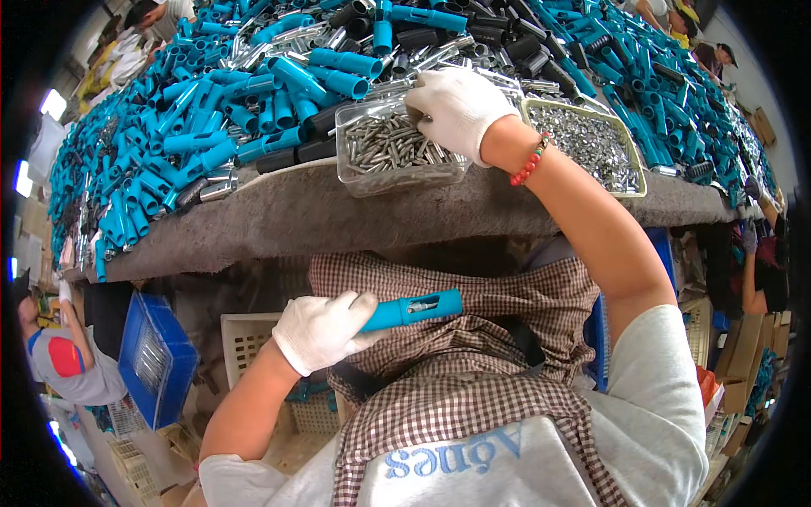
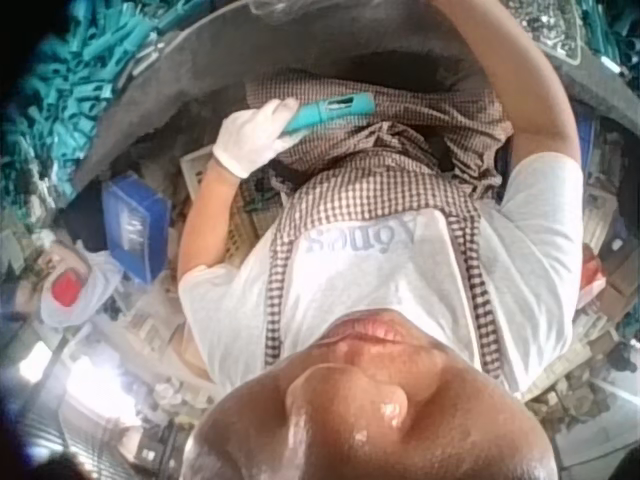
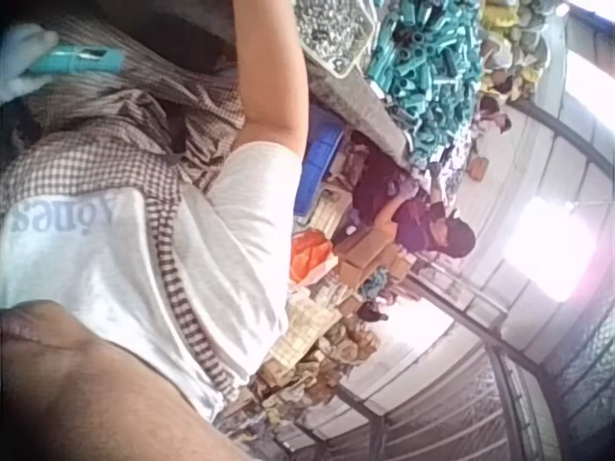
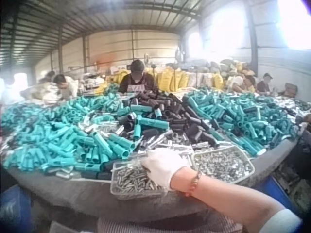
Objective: The person assembles tool components by inserting metal shafts and springs into plastic housings, fitting small metal pins into slots, and attaching handles by hand.
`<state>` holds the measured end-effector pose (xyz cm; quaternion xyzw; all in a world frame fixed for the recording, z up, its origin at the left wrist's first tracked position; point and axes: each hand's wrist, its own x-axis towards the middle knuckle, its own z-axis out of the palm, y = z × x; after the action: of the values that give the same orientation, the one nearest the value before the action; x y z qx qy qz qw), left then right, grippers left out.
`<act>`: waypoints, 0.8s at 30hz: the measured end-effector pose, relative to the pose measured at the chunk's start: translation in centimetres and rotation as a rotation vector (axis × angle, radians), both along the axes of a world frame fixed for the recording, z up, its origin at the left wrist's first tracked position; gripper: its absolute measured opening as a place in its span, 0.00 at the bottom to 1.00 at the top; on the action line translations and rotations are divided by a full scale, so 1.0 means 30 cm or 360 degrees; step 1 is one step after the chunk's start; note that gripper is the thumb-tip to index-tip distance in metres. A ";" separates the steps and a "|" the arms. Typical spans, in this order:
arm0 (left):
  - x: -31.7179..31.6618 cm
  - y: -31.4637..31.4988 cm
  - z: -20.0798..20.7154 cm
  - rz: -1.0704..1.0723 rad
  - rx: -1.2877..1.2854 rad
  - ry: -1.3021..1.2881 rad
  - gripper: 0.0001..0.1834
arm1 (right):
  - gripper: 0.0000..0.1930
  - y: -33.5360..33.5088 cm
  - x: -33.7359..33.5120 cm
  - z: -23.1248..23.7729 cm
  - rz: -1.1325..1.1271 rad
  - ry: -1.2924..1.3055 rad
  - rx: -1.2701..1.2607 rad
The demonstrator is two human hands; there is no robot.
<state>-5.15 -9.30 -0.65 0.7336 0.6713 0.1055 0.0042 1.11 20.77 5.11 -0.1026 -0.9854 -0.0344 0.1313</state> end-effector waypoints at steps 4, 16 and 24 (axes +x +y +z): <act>0.001 0.000 -0.001 -0.0005 -0.0011 -0.0019 0.24 | 0.09 -0.018 0.017 0.028 -0.0049 -0.0107 0.0041; 0.003 0.033 0.013 -0.0056 0.0114 0.0026 0.24 | 0.12 -0.016 -0.021 0.026 0.0170 -0.0174 -0.0133; -0.001 0.042 0.003 0.0005 0.0106 0.0000 0.24 | 0.12 0.013 0.042 0.005 0.0207 0.0400 -0.0136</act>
<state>-5.18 -8.03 -0.55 0.7324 0.6685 0.1279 -0.0203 2.38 21.17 5.26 -0.0476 -0.9664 0.0291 0.2511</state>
